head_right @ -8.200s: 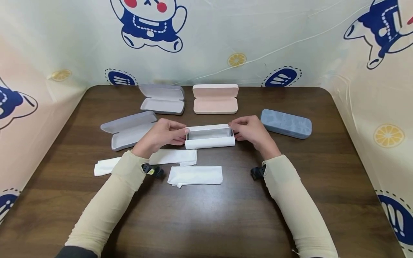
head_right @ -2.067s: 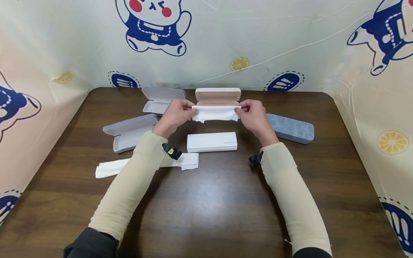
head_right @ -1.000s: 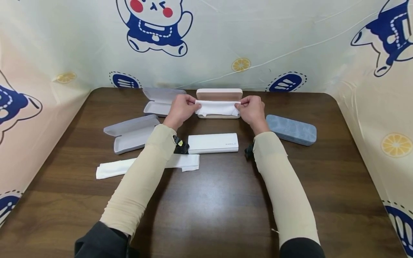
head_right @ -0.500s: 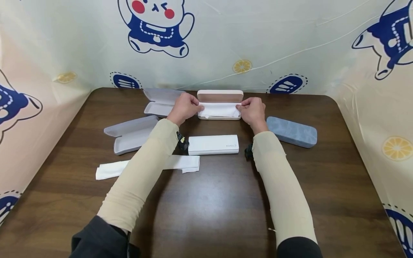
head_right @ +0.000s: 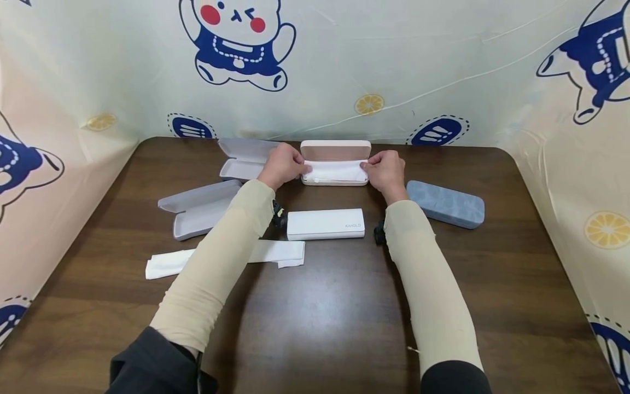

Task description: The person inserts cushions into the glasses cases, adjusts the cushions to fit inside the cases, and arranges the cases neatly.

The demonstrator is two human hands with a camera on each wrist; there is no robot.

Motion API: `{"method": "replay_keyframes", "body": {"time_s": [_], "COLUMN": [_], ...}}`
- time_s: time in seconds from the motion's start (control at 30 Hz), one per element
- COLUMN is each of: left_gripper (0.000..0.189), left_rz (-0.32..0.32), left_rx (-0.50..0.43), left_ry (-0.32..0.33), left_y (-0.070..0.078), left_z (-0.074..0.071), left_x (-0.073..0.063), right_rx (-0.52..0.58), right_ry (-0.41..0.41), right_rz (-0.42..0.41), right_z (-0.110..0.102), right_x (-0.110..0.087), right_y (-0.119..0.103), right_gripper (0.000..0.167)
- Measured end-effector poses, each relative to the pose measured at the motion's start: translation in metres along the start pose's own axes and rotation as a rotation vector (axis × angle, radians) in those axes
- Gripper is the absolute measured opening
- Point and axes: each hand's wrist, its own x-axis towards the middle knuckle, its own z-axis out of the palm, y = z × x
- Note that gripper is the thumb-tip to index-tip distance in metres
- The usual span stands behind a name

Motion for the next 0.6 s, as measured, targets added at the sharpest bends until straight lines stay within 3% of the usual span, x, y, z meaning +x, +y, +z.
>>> {"method": "replay_keyframes", "body": {"time_s": [0.27,0.6], "left_gripper": [0.026,0.026], "left_rz": [-0.016,-0.055], "left_rx": [0.067,0.058], "left_ry": [0.006,0.016], "left_y": [0.0026,0.0027], "left_z": [0.0029,0.0031], "left_x": [0.0,-0.0001], "right_rx": [-0.041,-0.065], "right_ry": [0.021,0.036], "right_rz": [-0.044,-0.043], "right_z": [0.002,0.0035], "right_x": [0.0014,0.0011], "right_y": [-0.0013,-0.002], "right_gripper": [0.024,0.022]}}
